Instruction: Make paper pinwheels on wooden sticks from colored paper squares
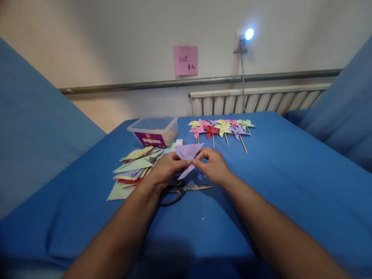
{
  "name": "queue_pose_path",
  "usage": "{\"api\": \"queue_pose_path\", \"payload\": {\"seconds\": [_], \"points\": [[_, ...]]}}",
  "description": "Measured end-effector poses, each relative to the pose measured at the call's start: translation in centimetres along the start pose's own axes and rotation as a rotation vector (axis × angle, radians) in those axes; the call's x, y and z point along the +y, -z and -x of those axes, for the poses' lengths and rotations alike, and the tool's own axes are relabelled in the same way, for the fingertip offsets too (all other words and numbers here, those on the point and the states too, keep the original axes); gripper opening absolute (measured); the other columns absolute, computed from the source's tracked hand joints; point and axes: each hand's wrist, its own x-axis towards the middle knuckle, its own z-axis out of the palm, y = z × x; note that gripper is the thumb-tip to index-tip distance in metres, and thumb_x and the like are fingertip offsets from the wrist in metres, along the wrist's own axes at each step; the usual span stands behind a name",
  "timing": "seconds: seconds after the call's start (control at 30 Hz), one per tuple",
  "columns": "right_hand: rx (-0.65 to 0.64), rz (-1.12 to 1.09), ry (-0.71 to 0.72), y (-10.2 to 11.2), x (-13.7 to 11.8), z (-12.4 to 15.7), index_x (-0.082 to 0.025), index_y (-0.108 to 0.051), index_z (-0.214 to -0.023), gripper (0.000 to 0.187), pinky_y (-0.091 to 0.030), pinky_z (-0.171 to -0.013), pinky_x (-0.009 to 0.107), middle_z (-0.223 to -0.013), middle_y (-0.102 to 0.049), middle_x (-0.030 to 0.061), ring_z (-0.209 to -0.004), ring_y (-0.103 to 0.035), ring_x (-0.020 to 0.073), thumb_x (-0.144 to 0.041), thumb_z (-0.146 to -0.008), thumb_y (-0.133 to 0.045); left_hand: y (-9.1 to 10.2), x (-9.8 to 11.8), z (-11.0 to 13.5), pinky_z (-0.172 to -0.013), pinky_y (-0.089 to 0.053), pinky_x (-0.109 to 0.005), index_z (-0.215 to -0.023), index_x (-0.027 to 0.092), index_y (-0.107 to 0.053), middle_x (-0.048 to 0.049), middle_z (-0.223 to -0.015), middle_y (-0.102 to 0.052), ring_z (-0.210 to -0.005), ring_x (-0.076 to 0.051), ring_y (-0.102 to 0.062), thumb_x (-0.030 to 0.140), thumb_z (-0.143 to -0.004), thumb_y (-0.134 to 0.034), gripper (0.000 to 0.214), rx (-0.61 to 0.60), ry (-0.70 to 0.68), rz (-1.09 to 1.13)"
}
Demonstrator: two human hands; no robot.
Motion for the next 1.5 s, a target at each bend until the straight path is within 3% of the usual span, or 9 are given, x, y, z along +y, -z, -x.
{"api": "queue_pose_path", "payload": {"seconds": [0.27,0.33,0.47,0.7,1.0,1.13,1.27,1.37,1.5], "points": [[-0.013,-0.02,-0.059,-0.2,0.5,0.1,-0.02,-0.06,-0.064,0.023,-0.047,-0.074,0.034,-0.074,-0.062,0.0012,-0.074,-0.058,0.017,-0.039,-0.071,-0.071,0.2,0.0,-0.2,-0.048,-0.026,-0.021,-0.064,0.012,-0.065,0.0049,-0.047,-0.048,-0.045,-0.006,-0.036,0.017,-0.058,-0.071,0.009,-0.013,0.004,-0.068],[0.038,-0.081,-0.087,0.0,0.7,-0.1,-0.021,-0.062,-0.076,0.022,-0.049,-0.081,0.037,-0.086,-0.065,0.0031,-0.085,-0.062,0.0197,-0.038,-0.069,-0.073,0.6,-0.1,-0.3,-0.046,-0.024,-0.022,-0.063,0.012,-0.065,0.0044,-0.047,-0.047,-0.044,-0.006,-0.035,0.017,-0.058,-0.069,0.008,-0.037,0.027,-0.114],[0.147,-0.246,-0.144,1.0,0.3,-0.5,-0.024,-0.057,-0.107,0.049,-0.048,-0.092,0.043,-0.121,-0.061,0.0082,-0.109,-0.06,0.0239,-0.035,-0.065,-0.078,1.2,-0.1,-0.4,-0.046,-0.024,-0.022,-0.072,0.01,-0.069,0.0008,-0.055,-0.056,-0.046,-0.007,-0.04,0.017,-0.056,-0.067,0.017,-0.132,0.078,-0.177],[-0.297,-0.241,-0.267,1.0,-0.3,0.0,-0.019,-0.061,-0.095,0.042,-0.049,-0.077,0.035,-0.092,-0.067,0.0028,-0.084,-0.062,0.0194,-0.029,-0.059,-0.08,1.5,0.0,-0.3,-0.049,-0.031,-0.022,-0.078,0.011,-0.07,0.0005,-0.062,-0.059,-0.051,-0.009,-0.046,0.019,-0.057,-0.065,0.023,-0.291,0.112,-0.353],[-0.334,-0.214,-0.289,0.4,0.6,0.2,-0.019,-0.06,-0.088,0.03,-0.045,-0.06,0.027,-0.076,-0.06,-0.0019,-0.065,-0.054,0.0132,-0.027,-0.063,-0.075,1.7,-0.6,-0.8,-0.05,-0.033,-0.023,-0.075,0.012,-0.068,0.0002,-0.064,-0.06,-0.053,-0.01,-0.048,0.019,-0.059,-0.064,0.019,-0.329,0.108,-0.42],[-0.155,-0.23,-0.314,-0.4,0.8,0.1,-0.019,-0.058,-0.086,0.032,-0.047,-0.059,0.028,-0.076,-0.061,-0.0016,-0.063,-0.056,0.0139,-0.031,-0.062,-0.075,1.6,-0.7,-1.0,-0.052,-0.036,-0.022,-0.068,0.013,-0.063,0.0007,-0.062,-0.058,-0.055,-0.009,-0.05,0.021,-0.062,-0.069,0.012,-0.183,0.037,-0.328],[0.162,-0.343,-0.35,-1.3,1.3,0.0,-0.018,-0.059,-0.09,0.036,-0.047,-0.058,0.028,-0.076,-0.064,-0.0004,-0.062,-0.058,0.0142,-0.036,-0.063,-0.076,1.3,-0.2,-0.8,-0.061,-0.045,-0.024,-0.087,0.015,-0.065,-0.0035,-0.08,-0.064,-0.069,-0.013,-0.061,0.035,-0.065,-0.077,0.032,0.012,0.032,0.022],[0.297,-0.458,-0.372,-1.7,1.4,0.0,-0.018,-0.059,-0.09,0.039,-0.047,-0.058,0.028,-0.073,-0.065,-0.0005,-0.059,-0.058,0.0146,-0.038,-0.061,-0.077,0.8,-0.2,-0.6,-0.063,-0.047,-0.024,-0.092,0.015,-0.065,-0.0071,-0.09,-0.067,-0.076,-0.016,-0.064,0.038,-0.063,-0.08,0.04,0.018,0.06,0.237],[0.332,-0.461,-0.377,-2.0,1.0,0.2,-0.018,-0.059,-0.089,0.04,-0.047,-0.057,0.029,-0.073,-0.065,-0.0007,-0.059,-0.057,0.0151,-0.039,-0.059,-0.078,-0.2,-1.4,-0.9,-0.059,-0.044,-0.022,-0.083,0.014,-0.065,-0.0021,-0.073,-0.065,-0.064,-0.012,-0.06,0.029,-0.058,-0.083,0.034,-0.002,0.08,0.248]]}}
